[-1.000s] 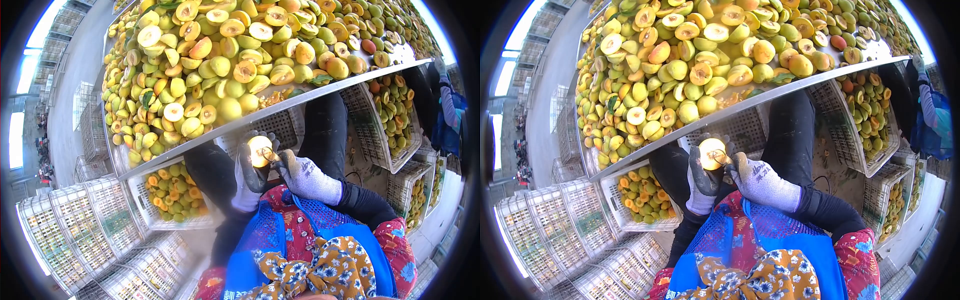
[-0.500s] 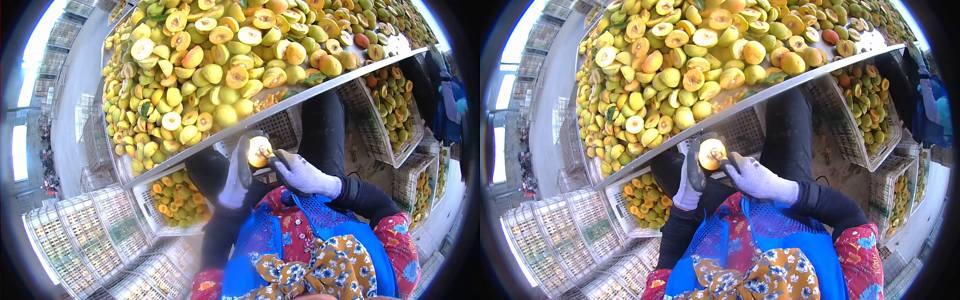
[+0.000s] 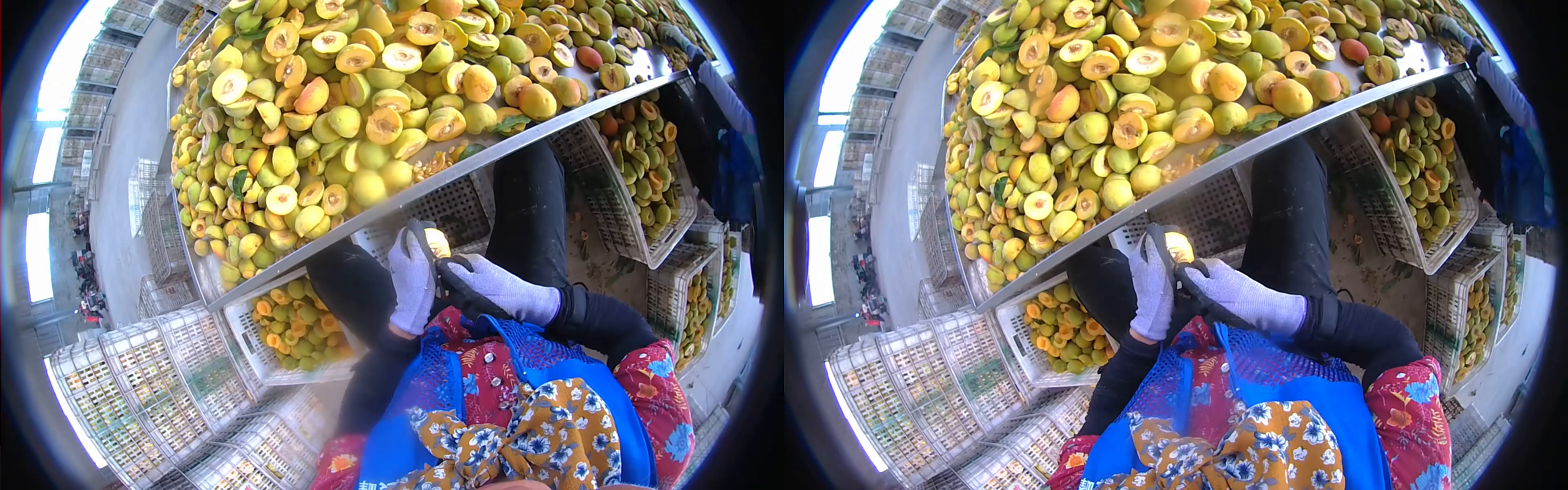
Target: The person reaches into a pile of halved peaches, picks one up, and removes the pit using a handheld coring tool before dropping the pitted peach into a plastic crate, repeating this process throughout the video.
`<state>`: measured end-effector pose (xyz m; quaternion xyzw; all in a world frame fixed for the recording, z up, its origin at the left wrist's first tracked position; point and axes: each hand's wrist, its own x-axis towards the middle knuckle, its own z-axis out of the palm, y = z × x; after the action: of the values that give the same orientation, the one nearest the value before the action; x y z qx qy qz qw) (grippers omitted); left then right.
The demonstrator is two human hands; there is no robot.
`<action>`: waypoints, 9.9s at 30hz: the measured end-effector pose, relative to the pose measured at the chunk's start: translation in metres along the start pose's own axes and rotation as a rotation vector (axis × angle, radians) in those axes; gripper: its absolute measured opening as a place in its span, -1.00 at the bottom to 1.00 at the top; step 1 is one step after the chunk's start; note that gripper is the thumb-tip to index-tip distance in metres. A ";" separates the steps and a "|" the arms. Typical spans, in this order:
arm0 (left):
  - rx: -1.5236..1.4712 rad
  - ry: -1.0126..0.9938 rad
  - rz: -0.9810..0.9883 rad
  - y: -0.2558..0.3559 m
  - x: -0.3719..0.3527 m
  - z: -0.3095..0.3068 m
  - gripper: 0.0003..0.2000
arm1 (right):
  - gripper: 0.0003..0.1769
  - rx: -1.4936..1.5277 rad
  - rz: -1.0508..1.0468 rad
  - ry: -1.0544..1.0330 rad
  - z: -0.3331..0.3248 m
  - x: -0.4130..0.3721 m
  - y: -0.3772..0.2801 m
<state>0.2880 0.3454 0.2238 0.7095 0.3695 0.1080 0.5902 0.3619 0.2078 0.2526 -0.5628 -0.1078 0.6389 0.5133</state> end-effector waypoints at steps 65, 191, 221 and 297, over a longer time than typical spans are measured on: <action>1.092 0.357 0.290 0.027 0.061 -0.148 -0.47 | -0.66 0.451 0.066 -0.120 0.000 0.018 0.011; 0.008 -0.114 0.037 -0.014 -0.008 -0.007 -0.65 | -0.61 -0.491 -0.272 0.056 -0.003 -0.013 0.013; 0.530 0.229 0.472 -0.009 -0.022 0.001 -0.66 | -0.57 -0.113 0.022 -0.115 -0.007 -0.014 0.010; -0.405 -0.291 0.307 0.008 -0.027 -0.014 -0.66 | -0.63 1.181 0.276 -0.642 -0.008 -0.015 0.014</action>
<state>0.2639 0.3382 0.2431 0.6329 0.1403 0.1645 0.7434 0.3587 0.1870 0.2491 0.0201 0.1847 0.7853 0.5906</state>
